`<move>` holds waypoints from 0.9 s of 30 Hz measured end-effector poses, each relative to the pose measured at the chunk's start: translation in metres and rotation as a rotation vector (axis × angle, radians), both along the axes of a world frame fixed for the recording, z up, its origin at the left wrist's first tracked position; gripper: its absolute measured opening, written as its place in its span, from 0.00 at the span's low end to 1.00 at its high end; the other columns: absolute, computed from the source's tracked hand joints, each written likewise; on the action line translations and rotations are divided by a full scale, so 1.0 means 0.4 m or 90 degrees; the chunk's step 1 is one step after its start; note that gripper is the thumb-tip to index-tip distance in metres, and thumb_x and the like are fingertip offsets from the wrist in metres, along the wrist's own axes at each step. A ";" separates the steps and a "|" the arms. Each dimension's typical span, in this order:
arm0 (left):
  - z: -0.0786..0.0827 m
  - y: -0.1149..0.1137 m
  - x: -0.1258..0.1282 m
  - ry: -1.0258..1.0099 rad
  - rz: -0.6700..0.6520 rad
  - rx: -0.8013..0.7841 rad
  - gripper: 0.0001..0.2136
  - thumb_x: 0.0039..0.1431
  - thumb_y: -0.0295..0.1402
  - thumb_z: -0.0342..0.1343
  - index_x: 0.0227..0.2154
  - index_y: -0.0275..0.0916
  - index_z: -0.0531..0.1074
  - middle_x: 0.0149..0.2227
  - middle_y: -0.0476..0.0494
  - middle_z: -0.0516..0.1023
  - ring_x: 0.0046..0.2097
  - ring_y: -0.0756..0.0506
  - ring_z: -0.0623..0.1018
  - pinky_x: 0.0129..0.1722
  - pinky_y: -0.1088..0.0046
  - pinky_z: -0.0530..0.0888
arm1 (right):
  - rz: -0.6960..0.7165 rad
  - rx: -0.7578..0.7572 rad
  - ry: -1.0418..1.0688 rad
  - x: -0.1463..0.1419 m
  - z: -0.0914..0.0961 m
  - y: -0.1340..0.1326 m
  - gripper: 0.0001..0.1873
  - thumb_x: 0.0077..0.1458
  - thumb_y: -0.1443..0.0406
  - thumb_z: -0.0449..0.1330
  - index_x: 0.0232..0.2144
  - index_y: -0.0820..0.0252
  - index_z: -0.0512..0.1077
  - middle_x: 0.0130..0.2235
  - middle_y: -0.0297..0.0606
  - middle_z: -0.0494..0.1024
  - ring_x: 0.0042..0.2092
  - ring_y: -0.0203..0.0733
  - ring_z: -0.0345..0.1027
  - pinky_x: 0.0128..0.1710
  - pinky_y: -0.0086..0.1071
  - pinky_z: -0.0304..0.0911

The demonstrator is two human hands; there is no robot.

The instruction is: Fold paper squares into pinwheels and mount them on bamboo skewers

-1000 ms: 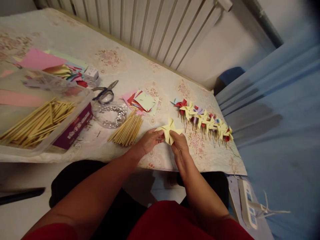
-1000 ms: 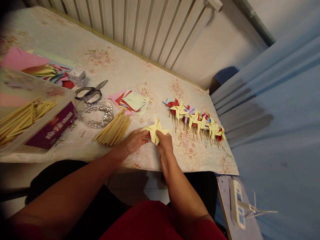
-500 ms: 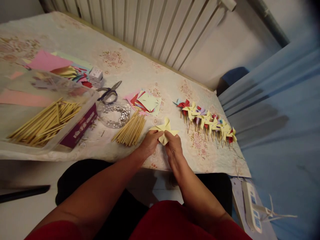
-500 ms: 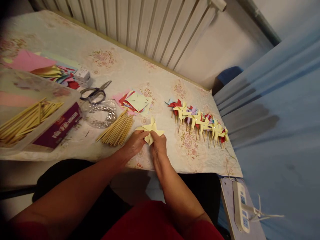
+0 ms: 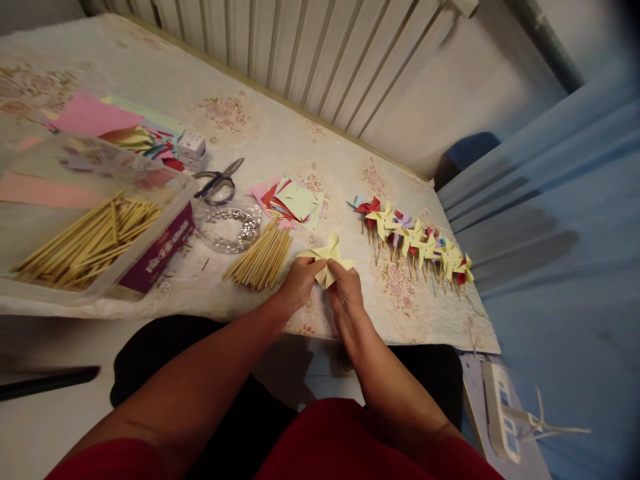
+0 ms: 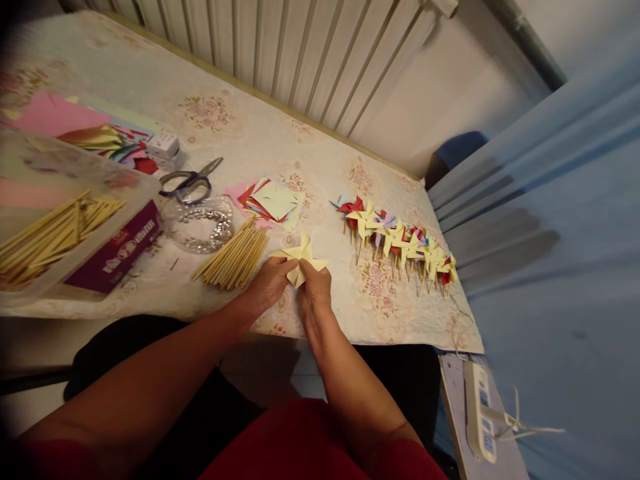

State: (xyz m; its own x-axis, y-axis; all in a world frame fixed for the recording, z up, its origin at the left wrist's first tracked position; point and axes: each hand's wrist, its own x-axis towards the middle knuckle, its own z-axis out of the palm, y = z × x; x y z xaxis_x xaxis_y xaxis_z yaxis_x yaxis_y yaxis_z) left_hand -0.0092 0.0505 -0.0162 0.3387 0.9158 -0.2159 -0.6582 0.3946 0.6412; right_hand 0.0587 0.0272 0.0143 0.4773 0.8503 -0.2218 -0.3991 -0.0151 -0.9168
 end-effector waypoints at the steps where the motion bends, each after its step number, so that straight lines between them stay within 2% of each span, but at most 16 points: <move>1: -0.001 0.000 0.000 0.000 -0.001 0.004 0.08 0.43 0.33 0.63 0.27 0.33 0.75 0.24 0.48 0.75 0.27 0.50 0.72 0.30 0.74 0.65 | -0.003 0.003 0.004 -0.001 -0.001 0.000 0.12 0.38 0.68 0.64 0.31 0.63 0.73 0.29 0.34 0.78 0.31 0.38 0.72 0.37 0.31 0.68; 13: -0.010 0.008 -0.002 0.013 -0.010 0.019 0.09 0.43 0.34 0.63 0.26 0.34 0.75 0.24 0.48 0.75 0.27 0.50 0.72 0.30 0.74 0.66 | 0.010 0.014 -0.001 -0.005 -0.001 -0.003 0.13 0.39 0.67 0.63 0.32 0.62 0.72 0.31 0.34 0.78 0.34 0.39 0.72 0.41 0.33 0.68; 18: -0.016 0.022 -0.007 0.028 0.000 0.015 0.06 0.42 0.33 0.62 0.24 0.35 0.74 0.23 0.49 0.74 0.26 0.51 0.71 0.29 0.75 0.66 | 0.041 -0.010 -0.020 0.011 0.000 -0.015 0.13 0.40 0.63 0.64 0.32 0.60 0.71 0.31 0.34 0.77 0.32 0.38 0.70 0.36 0.32 0.67; 23: -0.003 0.026 -0.013 0.030 -0.011 0.002 0.06 0.41 0.33 0.61 0.24 0.36 0.74 0.22 0.49 0.73 0.26 0.49 0.72 0.27 0.74 0.64 | 0.028 -0.040 -0.218 0.065 -0.015 -0.044 0.11 0.47 0.58 0.62 0.24 0.59 0.67 0.21 0.25 0.66 0.23 0.31 0.58 0.26 0.26 0.56; 27: 0.019 0.019 -0.021 0.046 -0.018 -0.019 0.07 0.40 0.34 0.62 0.23 0.36 0.73 0.21 0.49 0.73 0.25 0.50 0.71 0.26 0.74 0.64 | -0.073 -0.023 -0.392 0.095 -0.021 -0.080 0.09 0.48 0.61 0.60 0.32 0.59 0.70 0.26 0.27 0.69 0.27 0.32 0.60 0.29 0.27 0.58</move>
State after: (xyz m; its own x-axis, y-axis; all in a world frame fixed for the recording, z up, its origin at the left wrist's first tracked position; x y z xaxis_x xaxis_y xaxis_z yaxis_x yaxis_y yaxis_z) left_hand -0.0176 0.0580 -0.0084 0.3475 0.8987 -0.2677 -0.5990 0.4324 0.6739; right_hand 0.0968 -0.0048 0.0058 0.6151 0.7827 0.0949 0.2009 -0.0392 -0.9788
